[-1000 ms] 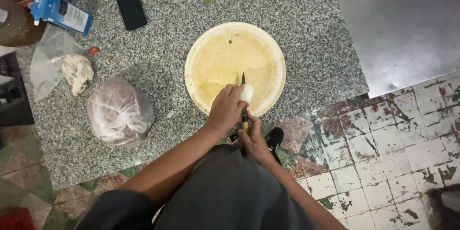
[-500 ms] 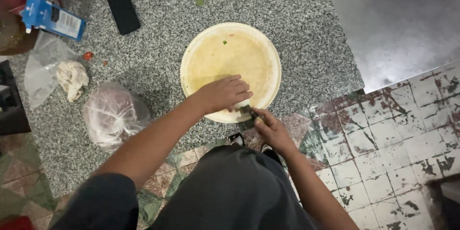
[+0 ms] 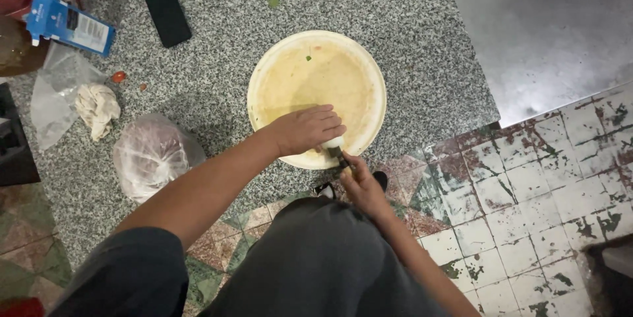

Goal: The person retrieves a knife from a utensil holder and then chops a white onion on a round cutting board. The onion is sliced into thin pieces and then diced into small cubes, accumulating in the center of the board.

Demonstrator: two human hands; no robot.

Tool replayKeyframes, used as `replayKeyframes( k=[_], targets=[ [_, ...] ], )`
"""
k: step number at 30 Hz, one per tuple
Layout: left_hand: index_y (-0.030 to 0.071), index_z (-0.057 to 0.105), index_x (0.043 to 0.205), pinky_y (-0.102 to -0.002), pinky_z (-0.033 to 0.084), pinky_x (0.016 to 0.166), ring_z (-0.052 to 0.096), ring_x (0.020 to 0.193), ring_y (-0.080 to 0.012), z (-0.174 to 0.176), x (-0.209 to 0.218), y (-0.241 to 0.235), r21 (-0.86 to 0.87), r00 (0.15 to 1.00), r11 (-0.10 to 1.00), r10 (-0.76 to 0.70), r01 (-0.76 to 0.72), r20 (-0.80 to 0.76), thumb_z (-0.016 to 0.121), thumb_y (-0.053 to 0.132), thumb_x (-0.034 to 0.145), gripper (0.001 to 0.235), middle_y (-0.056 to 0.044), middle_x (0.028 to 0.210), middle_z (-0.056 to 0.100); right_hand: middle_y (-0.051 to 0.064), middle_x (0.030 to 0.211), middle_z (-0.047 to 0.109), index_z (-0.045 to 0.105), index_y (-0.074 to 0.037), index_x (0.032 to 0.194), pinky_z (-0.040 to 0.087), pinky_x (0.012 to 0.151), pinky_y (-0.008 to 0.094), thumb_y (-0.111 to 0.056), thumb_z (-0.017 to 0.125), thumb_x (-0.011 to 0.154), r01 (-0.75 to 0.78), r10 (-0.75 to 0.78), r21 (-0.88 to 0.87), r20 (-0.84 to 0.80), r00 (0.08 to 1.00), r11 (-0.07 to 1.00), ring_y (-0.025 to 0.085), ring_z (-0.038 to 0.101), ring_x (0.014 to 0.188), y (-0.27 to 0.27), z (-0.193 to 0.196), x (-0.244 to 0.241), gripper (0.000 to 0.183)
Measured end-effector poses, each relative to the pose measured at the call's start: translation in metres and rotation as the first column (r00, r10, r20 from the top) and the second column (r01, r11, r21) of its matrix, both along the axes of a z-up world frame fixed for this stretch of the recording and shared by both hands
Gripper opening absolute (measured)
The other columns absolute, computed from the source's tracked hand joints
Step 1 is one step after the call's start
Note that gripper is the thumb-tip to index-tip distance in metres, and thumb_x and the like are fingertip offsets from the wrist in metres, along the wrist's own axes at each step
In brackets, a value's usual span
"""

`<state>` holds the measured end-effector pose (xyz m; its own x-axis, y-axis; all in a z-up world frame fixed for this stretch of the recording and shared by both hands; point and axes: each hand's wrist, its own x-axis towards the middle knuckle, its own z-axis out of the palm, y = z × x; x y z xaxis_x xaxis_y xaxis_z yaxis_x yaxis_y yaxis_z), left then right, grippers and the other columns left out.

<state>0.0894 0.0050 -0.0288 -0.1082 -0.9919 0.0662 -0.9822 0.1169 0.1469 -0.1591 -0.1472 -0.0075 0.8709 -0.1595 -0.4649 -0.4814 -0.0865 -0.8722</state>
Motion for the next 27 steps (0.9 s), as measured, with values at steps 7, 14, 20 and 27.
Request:
replayKeyframes(
  k=[7,14,20,27],
  targets=[
    [0.019,0.049,0.140,-0.039,0.030,0.127,0.051,0.134,-0.0199,0.010,-0.002,-0.004,-0.028,0.993,1.000,0.001,-0.005,-0.121,0.043,0.067,0.074,0.082,-0.001,0.137,0.057,0.029,0.095,0.070,0.052,-0.025,0.145,0.053,0.080,0.054,-0.028,0.065,0.096,-0.192,0.186,-0.156,-0.050,0.981,0.969,0.050,0.071,0.094,-0.022,0.041,0.010,0.050],
    [0.027,0.052,0.137,-0.042,0.030,0.127,0.048,0.138,-0.0181,0.040,-0.006,-0.004,0.101,0.997,0.994,0.059,-0.053,-0.056,0.074,0.051,0.073,0.071,0.006,0.140,0.057,0.030,0.141,0.057,0.042,-0.019,0.155,0.049,0.095,0.062,-0.032,0.053,0.105,-0.109,0.109,0.004,-0.082,0.991,0.994,0.049,0.062,0.121,-0.014,0.052,-0.012,0.053],
    [0.025,0.049,0.141,-0.047,0.025,0.128,0.040,0.145,-0.0205,0.063,-0.017,-0.003,0.185,0.990,0.976,0.130,-0.117,-0.061,0.078,0.039,0.077,0.072,0.004,0.149,0.052,0.017,0.107,0.057,0.051,-0.009,0.149,0.042,0.073,0.040,-0.016,0.058,0.099,0.031,0.000,0.238,-0.127,0.992,0.971,0.026,0.056,0.090,-0.050,0.064,-0.067,0.051],
    [0.009,0.028,0.160,-0.048,0.019,0.130,0.026,0.155,-0.0330,0.113,-0.046,-0.003,0.297,0.758,0.873,0.484,-0.386,-0.437,0.083,0.026,0.080,0.098,-0.016,0.165,0.030,0.009,0.064,0.046,0.057,0.001,0.137,0.030,0.038,0.024,-0.003,0.057,0.096,0.178,-0.179,0.525,-0.050,0.983,0.833,0.013,0.043,0.045,-0.079,0.048,-0.089,0.041]
  ],
)
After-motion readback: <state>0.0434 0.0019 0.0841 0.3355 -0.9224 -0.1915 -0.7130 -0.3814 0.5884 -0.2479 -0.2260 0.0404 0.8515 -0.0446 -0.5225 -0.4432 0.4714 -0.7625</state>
